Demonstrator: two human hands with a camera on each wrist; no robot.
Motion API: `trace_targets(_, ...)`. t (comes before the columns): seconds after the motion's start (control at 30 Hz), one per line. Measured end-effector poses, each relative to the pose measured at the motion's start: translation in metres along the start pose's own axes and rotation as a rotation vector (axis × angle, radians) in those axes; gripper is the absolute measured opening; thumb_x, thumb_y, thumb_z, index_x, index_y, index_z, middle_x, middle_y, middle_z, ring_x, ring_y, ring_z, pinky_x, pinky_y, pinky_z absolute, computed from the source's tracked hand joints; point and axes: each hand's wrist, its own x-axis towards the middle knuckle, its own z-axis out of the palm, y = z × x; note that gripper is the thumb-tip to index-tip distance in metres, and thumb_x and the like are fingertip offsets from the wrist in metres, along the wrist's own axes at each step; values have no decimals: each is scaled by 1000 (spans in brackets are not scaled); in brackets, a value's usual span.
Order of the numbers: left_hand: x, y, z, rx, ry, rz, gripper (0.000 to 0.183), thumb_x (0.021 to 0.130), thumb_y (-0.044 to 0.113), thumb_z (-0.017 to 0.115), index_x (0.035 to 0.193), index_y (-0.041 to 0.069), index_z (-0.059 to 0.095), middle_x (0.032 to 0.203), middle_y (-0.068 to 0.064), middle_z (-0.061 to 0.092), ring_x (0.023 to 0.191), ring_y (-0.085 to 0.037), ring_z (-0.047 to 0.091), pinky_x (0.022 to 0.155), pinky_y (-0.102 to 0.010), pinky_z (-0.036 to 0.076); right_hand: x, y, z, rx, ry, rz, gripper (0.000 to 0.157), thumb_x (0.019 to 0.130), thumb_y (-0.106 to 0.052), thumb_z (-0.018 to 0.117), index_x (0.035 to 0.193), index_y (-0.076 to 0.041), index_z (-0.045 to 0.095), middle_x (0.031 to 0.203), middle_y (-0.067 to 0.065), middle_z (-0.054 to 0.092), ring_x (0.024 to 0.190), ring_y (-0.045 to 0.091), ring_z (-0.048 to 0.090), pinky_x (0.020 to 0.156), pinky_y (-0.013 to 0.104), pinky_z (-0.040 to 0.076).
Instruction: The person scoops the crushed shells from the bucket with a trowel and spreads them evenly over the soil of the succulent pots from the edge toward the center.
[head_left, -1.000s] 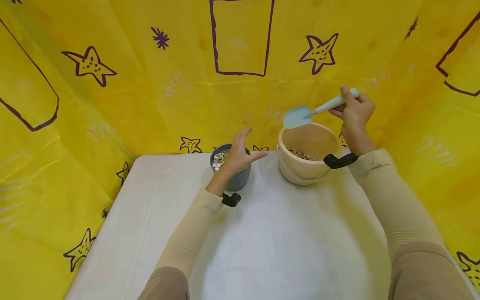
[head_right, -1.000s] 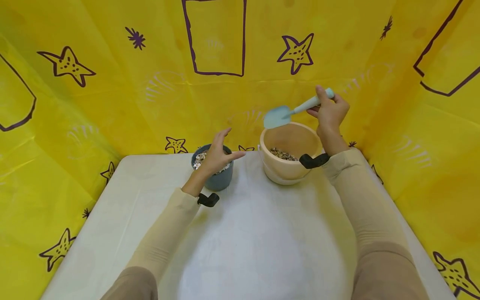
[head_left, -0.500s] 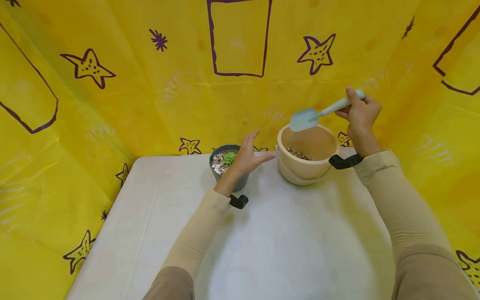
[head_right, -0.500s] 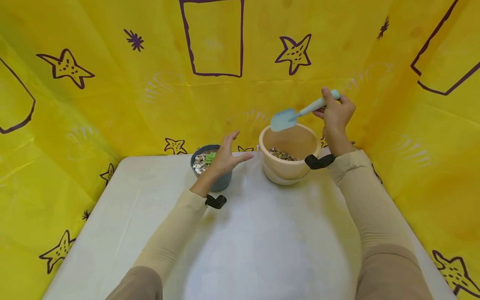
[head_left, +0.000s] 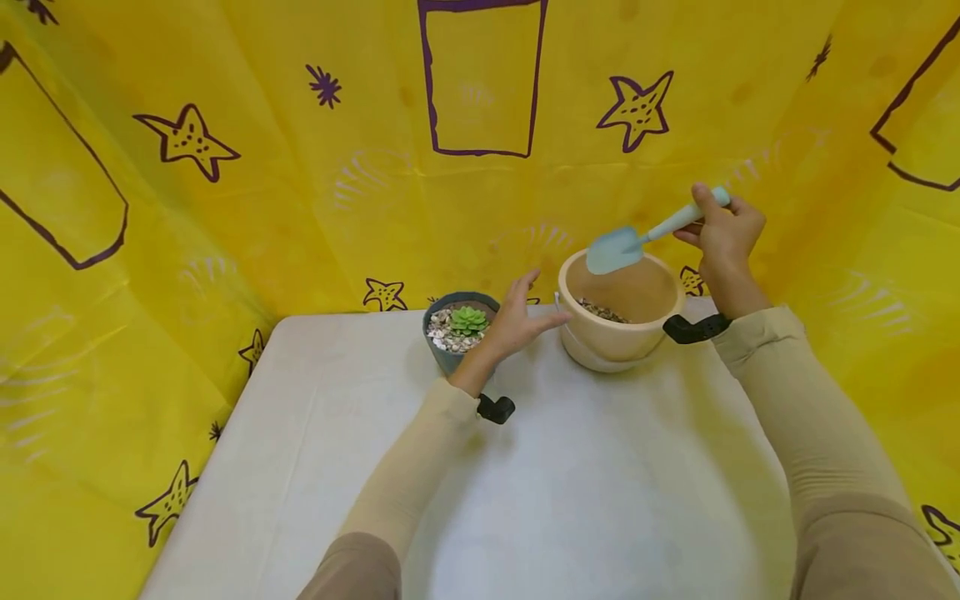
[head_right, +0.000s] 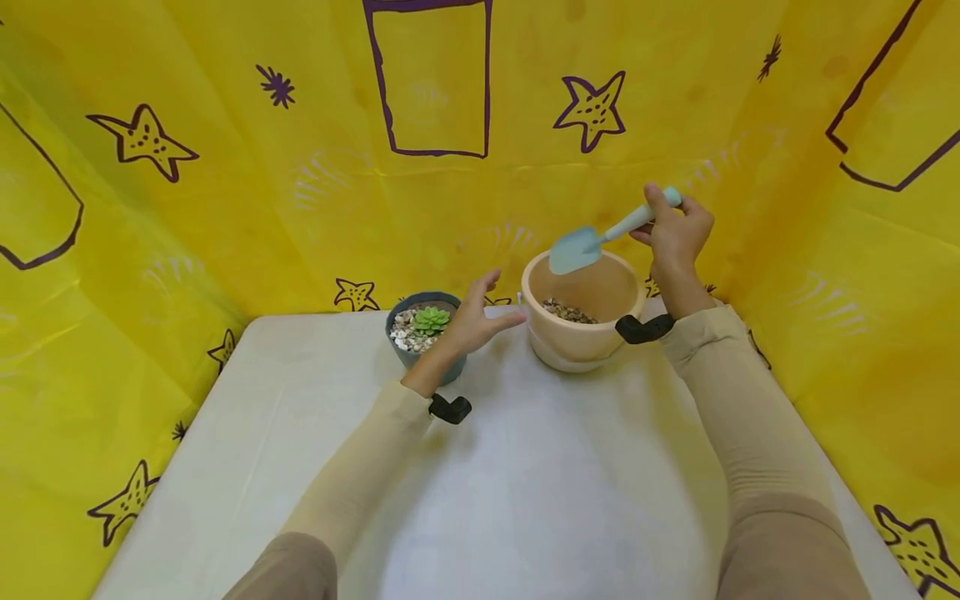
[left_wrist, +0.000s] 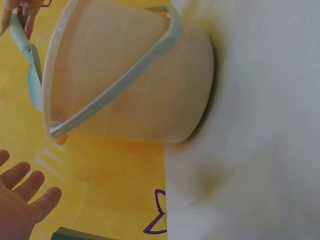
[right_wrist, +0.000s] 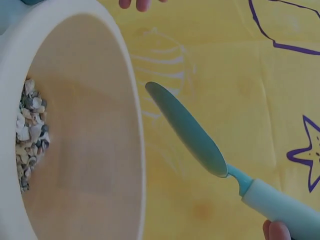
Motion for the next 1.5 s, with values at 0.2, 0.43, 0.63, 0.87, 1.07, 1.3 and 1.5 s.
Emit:
trace_targets(0.2,2,0,11,1,-11,-24,97,81,49,75,156,20,22,159,-11,26,146,-29,29,114,-55,32,2,5,-4,-34,-10,-6,31,73,-25,84,85,-4,65,63,7,67,55,19,70,50,30,57)
trace_targets(0.43,6,-5,22,29,-20,-16,97,81,48,75,155,14,22,158,-14,26,145,-32,31,114,-53,34,3,12,-9,-89,-22,-41,27,76,-24,81,82,-5,63,60,5,66,55,16,70,50,28,56)
trace_targets(0.63,10,-7,27,15,-23,-23,98,81,48,75,156,16,20,159,-13,24,146,-31,29,115,-53,32,4,17,-14,-132,-32,-54,22,78,-23,80,83,-6,66,62,3,67,55,15,70,50,26,56)
trace_targets(0.87,13,-7,32,-1,-39,-29,99,81,47,75,157,16,18,161,-12,23,148,-32,26,115,-54,31,8,26,-17,-172,-26,-85,22,76,-25,82,82,-8,69,63,1,67,52,13,68,49,24,55)
trace_targets(1.07,15,-9,36,-11,-44,-23,98,83,45,75,157,20,17,161,-10,22,148,-32,25,115,-56,31,9,34,-20,-293,-15,-125,16,76,-27,82,78,-14,73,62,-4,68,51,8,67,48,20,54)
trace_targets(1.3,17,-7,40,27,-35,-19,102,81,45,77,158,19,14,160,-11,25,147,-32,29,114,-55,33,9,45,-23,-462,-39,-148,15,80,-28,80,76,-18,69,58,-9,64,49,5,66,50,19,54)
trace_targets(1.5,18,-7,42,24,-48,-54,106,81,47,76,158,16,10,162,-12,19,149,-33,23,115,-56,31,10,54,-26,-612,-75,-163,19,81,-27,79,78,-14,66,58,-14,61,48,2,64,51,18,54)
